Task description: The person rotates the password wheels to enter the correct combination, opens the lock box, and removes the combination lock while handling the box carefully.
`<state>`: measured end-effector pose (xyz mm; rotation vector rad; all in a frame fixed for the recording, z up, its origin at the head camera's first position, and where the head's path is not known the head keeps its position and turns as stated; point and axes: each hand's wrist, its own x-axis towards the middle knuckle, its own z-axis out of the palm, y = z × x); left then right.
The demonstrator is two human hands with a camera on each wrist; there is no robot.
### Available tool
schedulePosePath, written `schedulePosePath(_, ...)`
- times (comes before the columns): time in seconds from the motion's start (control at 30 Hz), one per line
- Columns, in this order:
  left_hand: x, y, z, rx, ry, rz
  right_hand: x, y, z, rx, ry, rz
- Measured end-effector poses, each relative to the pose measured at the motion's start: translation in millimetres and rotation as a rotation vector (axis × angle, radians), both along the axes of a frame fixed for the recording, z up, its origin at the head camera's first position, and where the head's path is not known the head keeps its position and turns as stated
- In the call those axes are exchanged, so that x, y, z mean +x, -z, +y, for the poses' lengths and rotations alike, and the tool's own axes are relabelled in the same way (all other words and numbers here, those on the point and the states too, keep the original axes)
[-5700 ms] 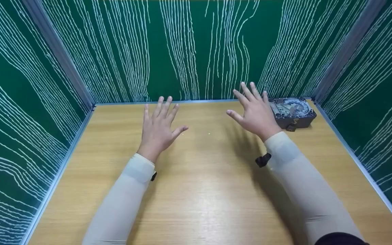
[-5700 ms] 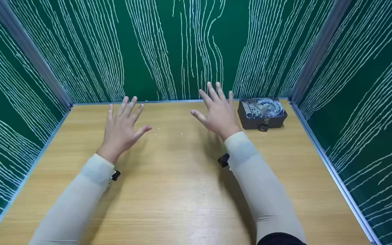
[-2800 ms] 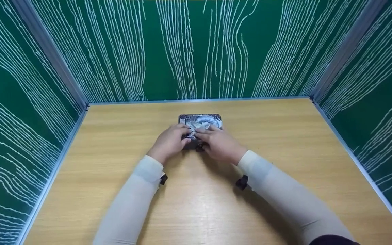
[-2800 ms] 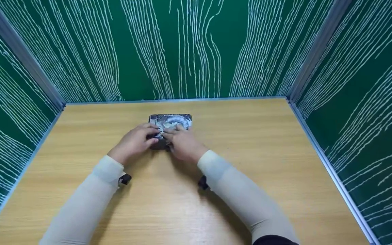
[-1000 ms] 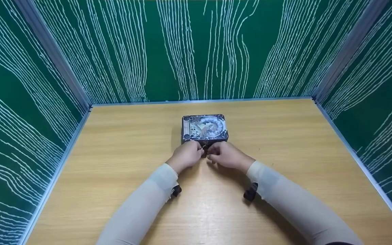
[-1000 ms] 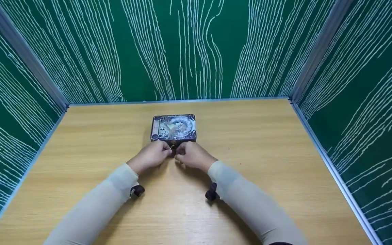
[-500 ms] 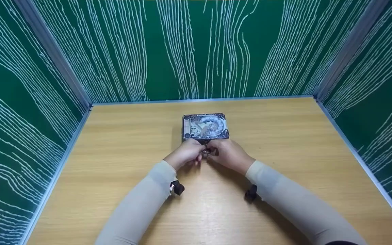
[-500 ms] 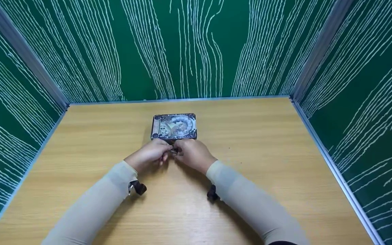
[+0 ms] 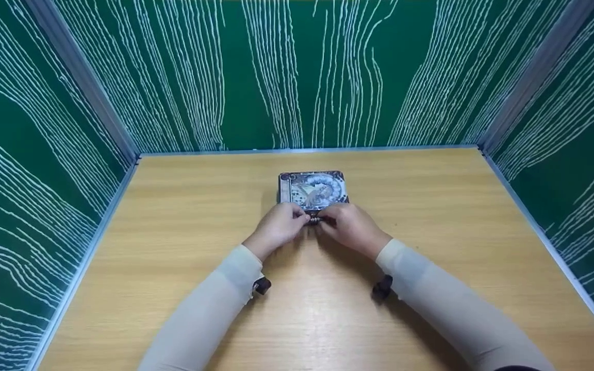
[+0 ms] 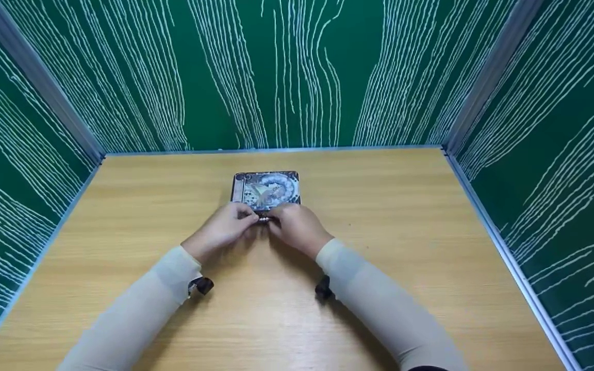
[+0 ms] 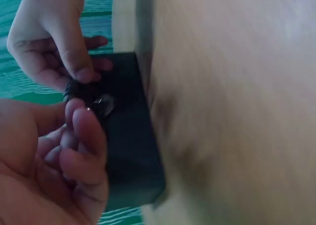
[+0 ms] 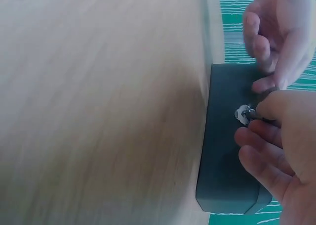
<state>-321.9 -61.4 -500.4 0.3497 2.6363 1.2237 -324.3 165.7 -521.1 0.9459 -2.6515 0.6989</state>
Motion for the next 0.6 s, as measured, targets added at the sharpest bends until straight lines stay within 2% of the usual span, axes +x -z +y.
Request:
schedulePosePath(0.1,-0.5,-6.3,-4.0,-0.076,0.016,0.121,-0.4,-1.2,1.1,-0.007,0.008,-0.012)
schedulePosePath(0.2,-1.2,-10.2,-6.3,-0.125,0.064,0.189,-0.8,-1.6,1.4,-0.01,0.019,-0.016)
schedulePosePath(0.43,-6.2,-5.4,-5.3,-0.32,0.124,0.358,-0.5,-1.9,0.1,-0.01,0.029,-0.009)
schedulePosePath(0.6,-10.9,-3.7,-3.2,-0.359,0.138,0.458,-0.4,-2.8,-0.2,-0.017,0.018,0.002)
